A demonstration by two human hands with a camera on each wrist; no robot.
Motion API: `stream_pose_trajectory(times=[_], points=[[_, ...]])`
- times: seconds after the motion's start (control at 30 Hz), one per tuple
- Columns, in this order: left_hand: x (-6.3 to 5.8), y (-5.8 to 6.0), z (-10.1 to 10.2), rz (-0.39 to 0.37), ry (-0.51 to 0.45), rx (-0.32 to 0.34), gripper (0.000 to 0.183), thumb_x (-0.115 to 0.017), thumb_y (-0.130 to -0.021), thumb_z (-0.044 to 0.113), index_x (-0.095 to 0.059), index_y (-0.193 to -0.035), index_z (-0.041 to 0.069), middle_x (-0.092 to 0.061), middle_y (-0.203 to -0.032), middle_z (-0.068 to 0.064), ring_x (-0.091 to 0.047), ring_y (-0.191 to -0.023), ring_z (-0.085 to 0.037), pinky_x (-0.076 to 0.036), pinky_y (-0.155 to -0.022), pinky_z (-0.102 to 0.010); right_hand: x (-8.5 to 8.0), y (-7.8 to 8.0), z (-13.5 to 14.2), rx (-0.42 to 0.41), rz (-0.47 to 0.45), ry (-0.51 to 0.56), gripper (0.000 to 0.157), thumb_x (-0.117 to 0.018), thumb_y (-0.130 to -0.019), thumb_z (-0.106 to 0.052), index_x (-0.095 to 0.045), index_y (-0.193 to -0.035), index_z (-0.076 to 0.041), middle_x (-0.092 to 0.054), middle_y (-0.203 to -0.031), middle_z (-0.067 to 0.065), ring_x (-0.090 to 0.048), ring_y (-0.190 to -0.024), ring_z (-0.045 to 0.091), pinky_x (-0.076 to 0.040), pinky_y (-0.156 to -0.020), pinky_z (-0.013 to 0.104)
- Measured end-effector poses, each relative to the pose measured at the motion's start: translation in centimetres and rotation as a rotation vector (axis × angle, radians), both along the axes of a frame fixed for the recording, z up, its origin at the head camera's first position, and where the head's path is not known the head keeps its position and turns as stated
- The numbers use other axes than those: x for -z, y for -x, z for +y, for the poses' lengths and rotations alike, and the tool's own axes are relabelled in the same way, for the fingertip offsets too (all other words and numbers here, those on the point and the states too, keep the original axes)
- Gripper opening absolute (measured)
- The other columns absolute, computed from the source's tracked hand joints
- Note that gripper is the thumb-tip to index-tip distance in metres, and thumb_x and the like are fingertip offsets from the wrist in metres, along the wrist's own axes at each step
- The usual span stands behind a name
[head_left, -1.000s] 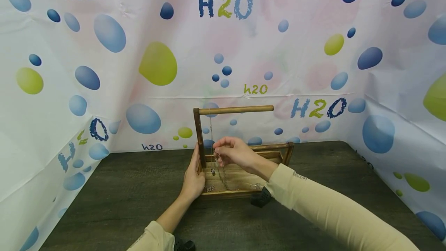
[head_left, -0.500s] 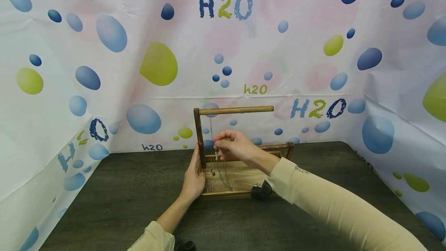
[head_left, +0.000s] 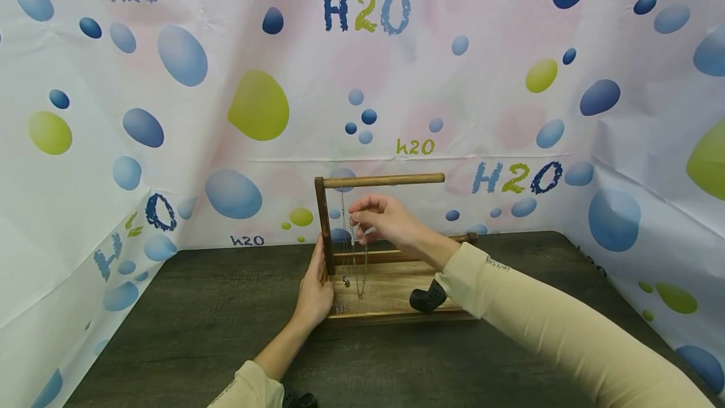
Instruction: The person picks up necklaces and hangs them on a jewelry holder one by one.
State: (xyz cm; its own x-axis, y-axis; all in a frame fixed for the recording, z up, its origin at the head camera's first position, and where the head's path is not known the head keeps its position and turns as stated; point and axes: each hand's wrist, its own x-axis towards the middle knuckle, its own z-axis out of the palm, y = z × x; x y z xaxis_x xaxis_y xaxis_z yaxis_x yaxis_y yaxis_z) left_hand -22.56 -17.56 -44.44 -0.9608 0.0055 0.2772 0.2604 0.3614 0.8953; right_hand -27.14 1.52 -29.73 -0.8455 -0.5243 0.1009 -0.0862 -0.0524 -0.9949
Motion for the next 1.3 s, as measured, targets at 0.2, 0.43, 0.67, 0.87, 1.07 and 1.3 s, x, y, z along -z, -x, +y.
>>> stream_pose_trajectory(times=[0.2,0.43,0.67,0.87,1.07,1.3], points=[[0.1,0.1,0.1,0.001,-0.004,-0.009,0.104,-0.038,-0.084,-0.025,-0.006,-0.163,0.035,-0.01,-0.167,-0.012,-0.02,-0.149,-0.037,-0.029,-0.114,-0.053,-1.1,0.5,0.1,0.032,0.03,-0.002,0.014,-0.054,-0.101,0.0,-0.061,-0.113,0.005,-0.063,-0.093,0.01,-0.06,-0.07,0.018,-0.058,-0.065,0.033],[0.0,0.1,0.1,-0.009,-0.008,-0.008,0.104,-0.036,-0.084,-0.026,-0.006,-0.163,0.035,-0.01,-0.167,-0.013,-0.019,-0.149,-0.037,-0.033,-0.113,-0.054,-2.4,1.0,0.5,0.062,0.067,-0.024,0.016,-0.056,-0.101,-0.003,-0.064,-0.114,0.004,-0.065,-0.098,0.014,-0.062,-0.074,0.02,-0.059,-0.066,0.033],[-0.2,-0.1,0.0,-0.002,-0.011,0.012,0.104,-0.036,-0.085,-0.027,-0.005,-0.163,0.034,-0.008,-0.167,-0.012,-0.018,-0.149,-0.037,-0.036,-0.112,-0.051,-3.6,1.2,1.1,0.073,0.062,-0.034,0.018,-0.056,-0.102,-0.003,-0.062,-0.117,0.003,-0.065,-0.103,0.013,-0.063,-0.078,0.022,-0.06,-0.073,0.04],[-0.1,-0.1,0.0,-0.003,-0.006,0.013,0.105,-0.035,-0.085,-0.028,-0.005,-0.163,0.035,-0.007,-0.167,-0.011,-0.018,-0.15,-0.035,-0.028,-0.116,-0.051,-4.5,1.6,1.5,0.077,0.083,-0.047,0.024,-0.055,-0.102,-0.005,-0.059,-0.122,0.008,-0.064,-0.107,0.014,-0.063,-0.082,0.023,-0.059,-0.077,0.042],[-0.1,-0.2,0.0,0.006,-0.013,0.018,0.105,-0.035,-0.084,-0.028,-0.005,-0.163,0.033,-0.007,-0.167,-0.011,-0.018,-0.15,-0.036,-0.028,-0.115,-0.053,-5.3,2.1,2.1,0.089,0.109,-0.031,0.02,-0.055,-0.102,-0.003,-0.059,-0.118,0.007,-0.063,-0.113,0.022,-0.063,-0.083,0.023,-0.059,-0.076,0.038],[-0.1,-0.1,0.1,0.0,-0.017,0.019,0.103,-0.035,-0.084,-0.028,-0.004,-0.164,0.03,-0.006,-0.168,-0.011,-0.017,-0.15,-0.037,-0.028,-0.115,-0.053,-5.7,2.5,2.8,0.115,0.122,-0.023,0.015,-0.056,-0.101,-0.002,-0.063,-0.114,0.001,-0.063,-0.111,0.021,-0.064,-0.082,0.021,-0.06,-0.076,0.037]])
